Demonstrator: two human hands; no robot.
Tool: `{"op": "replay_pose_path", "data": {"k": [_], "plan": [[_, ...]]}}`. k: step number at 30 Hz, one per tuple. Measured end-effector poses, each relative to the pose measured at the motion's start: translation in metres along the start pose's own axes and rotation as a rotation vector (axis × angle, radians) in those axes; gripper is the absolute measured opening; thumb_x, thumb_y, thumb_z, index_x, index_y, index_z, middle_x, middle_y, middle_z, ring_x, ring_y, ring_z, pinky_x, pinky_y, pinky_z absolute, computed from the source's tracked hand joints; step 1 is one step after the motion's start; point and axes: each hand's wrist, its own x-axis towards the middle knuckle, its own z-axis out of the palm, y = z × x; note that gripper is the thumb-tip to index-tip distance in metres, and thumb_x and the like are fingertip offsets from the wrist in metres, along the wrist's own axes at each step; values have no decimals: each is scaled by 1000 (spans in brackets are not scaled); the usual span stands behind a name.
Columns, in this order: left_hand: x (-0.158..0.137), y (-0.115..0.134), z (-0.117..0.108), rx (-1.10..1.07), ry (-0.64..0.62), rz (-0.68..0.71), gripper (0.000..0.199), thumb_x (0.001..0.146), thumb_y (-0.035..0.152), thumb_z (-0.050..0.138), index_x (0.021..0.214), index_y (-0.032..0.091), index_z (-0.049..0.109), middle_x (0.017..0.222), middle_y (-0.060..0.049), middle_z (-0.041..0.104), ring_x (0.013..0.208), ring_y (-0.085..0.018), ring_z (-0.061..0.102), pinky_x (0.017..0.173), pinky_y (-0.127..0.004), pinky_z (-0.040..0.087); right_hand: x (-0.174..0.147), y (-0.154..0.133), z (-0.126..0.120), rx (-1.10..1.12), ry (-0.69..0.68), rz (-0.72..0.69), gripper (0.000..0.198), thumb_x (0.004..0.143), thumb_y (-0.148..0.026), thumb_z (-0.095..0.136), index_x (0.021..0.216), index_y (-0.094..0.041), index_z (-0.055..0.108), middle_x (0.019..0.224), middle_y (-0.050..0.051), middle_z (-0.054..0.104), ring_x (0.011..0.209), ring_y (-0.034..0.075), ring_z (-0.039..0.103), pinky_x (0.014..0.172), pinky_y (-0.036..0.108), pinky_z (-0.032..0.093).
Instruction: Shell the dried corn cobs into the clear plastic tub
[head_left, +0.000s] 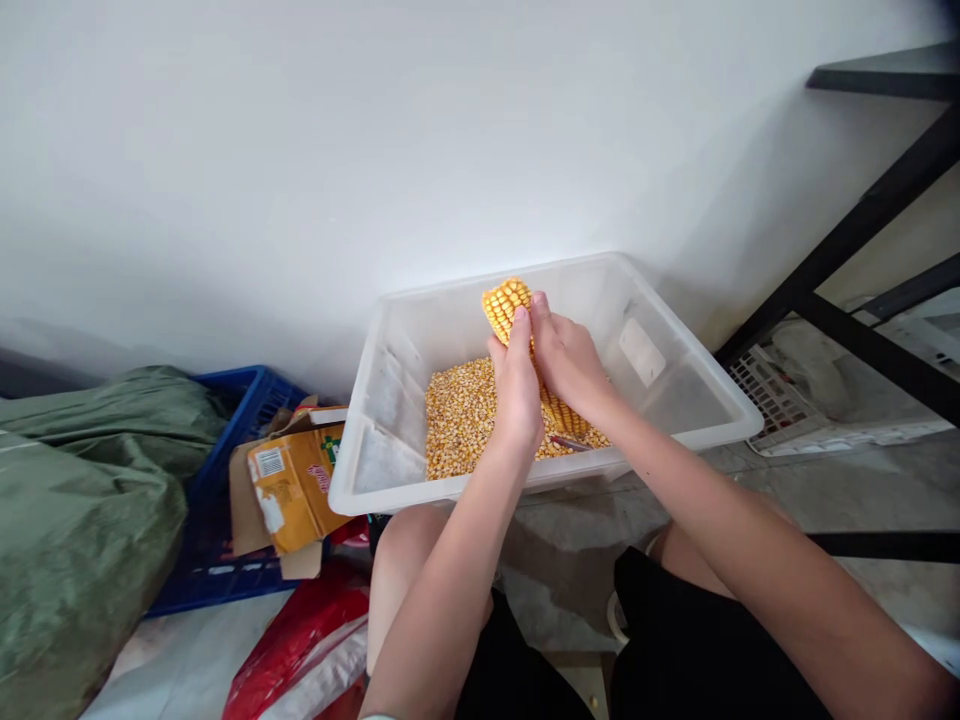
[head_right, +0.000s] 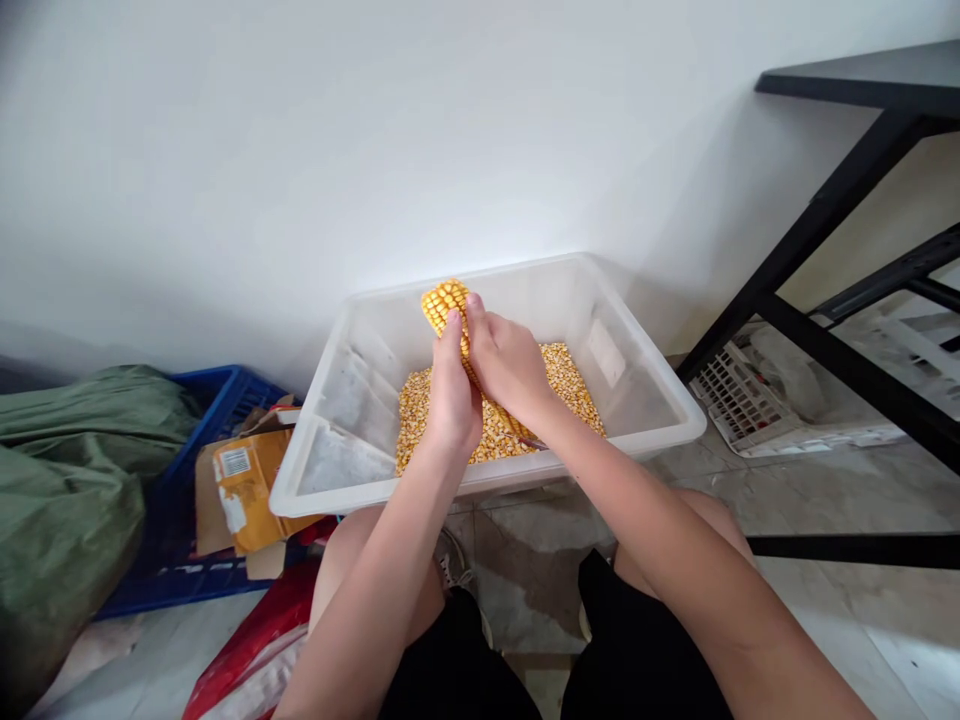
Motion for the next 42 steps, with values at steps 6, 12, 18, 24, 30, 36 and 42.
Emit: {"op": "replay_pose_path", "data": {"k": [6,12,18,24,30,36,42], "plan": [[-4,-2,8,38,6,65,39,74,41,80,100,21,61,99,-5,65,100,-23,65,93,-39,50,4,6,-2,-216,16,-93,64,100,-62,21,68,-22,59,59,5,55,55,18,50,55,32,32],[-6,-5,7,26,60,149,32,75,39,79,92,20,59,88,-3,61,84,-18,63,81,-34,51,0,1,2,-215,-8,-129,63,103,-55,21,67,-20,60,58,4,57,53,16,48,53,31,28],[-5,0,3,72,75,174,34,71,40,81,91,20,61,91,-3,63,82,-17,61,79,-32,50,0,-3,5,-203,-30,-159,58,103,-54,25,82,-19,66,69,6,64,57,16,50,55,30,30],[-4,3,2,30,61,164,32,69,36,83,82,18,60,81,-1,59,72,-13,57,75,-30,49,-1,-2,4,-228,-52,-136,65,101,-60,26,72,-19,67,60,6,60,53,16,49,50,29,26],[-6,3,2,-52,82,130,30,68,32,83,83,18,62,84,-1,61,75,-13,59,81,-32,50,-5,-3,4,-203,-40,-192,68,103,-53,22,65,-18,65,56,6,59,50,15,49,50,29,26],[-4,3,3,-78,118,128,33,65,32,86,85,16,65,87,-3,63,77,-14,61,80,-32,52,-4,-3,6,-193,-15,-159,69,103,-52,20,59,-18,60,52,7,58,47,14,48,50,30,26],[-2,2,3,-64,148,100,35,63,35,86,84,15,66,87,-4,64,78,-15,62,79,-33,53,-3,0,6,-235,-9,-120,65,101,-53,24,59,-18,60,53,9,61,49,16,52,51,31,26]]}}
